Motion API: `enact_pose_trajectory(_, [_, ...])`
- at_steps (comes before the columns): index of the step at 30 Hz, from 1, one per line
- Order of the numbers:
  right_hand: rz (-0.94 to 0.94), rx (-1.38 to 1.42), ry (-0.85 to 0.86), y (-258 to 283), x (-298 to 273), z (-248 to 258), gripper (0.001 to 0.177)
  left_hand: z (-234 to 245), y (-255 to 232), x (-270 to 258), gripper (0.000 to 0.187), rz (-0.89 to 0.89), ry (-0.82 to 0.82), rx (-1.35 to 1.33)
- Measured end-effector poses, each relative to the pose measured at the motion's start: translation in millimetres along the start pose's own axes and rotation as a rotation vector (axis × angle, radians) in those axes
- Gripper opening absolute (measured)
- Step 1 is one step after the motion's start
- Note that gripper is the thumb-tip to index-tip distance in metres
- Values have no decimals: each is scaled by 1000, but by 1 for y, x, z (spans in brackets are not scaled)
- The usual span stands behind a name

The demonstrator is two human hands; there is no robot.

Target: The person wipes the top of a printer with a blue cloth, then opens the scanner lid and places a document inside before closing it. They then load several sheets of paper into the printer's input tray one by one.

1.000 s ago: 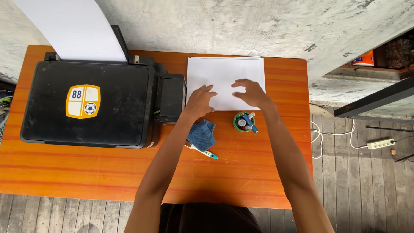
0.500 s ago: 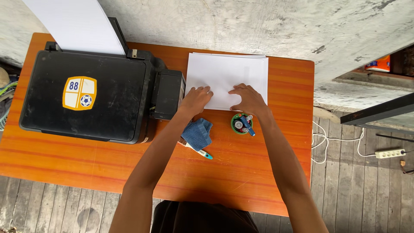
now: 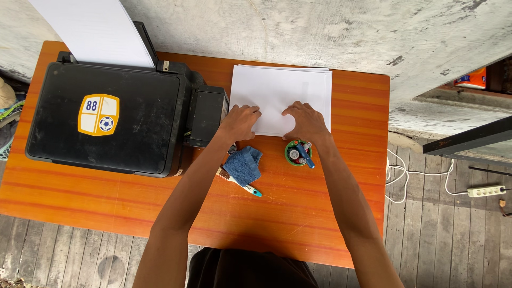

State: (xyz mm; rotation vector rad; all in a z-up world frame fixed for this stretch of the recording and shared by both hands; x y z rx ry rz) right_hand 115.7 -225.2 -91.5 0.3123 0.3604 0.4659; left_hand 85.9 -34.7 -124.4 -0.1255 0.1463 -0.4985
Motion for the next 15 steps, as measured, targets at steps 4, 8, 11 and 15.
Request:
enact_pose_trajectory(4, [39, 17, -52, 0, -1, 2, 68, 5, -4, -3, 57, -4, -47, -24])
enact_pose_trajectory(8, [57, -1, -76, -3, -1, -1, 69, 7, -6, -3, 56, -8, -58, -1])
enact_pose_trajectory(11, [71, -32, -78, -7, 0, -6, 68, 6, -7, -3, 54, -22, -54, 10])
enact_pose_trajectory(15, [113, -37, -95, -12, 0, -4, 60, 7, -10, -2, 47, -6, -82, 11])
Point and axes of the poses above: each hand's wrist, its own x-axis towards the middle knuckle, its own z-axis out of the back of the hand, y = z × x, the point moved 6 cm from there along x, towards the middle knuckle
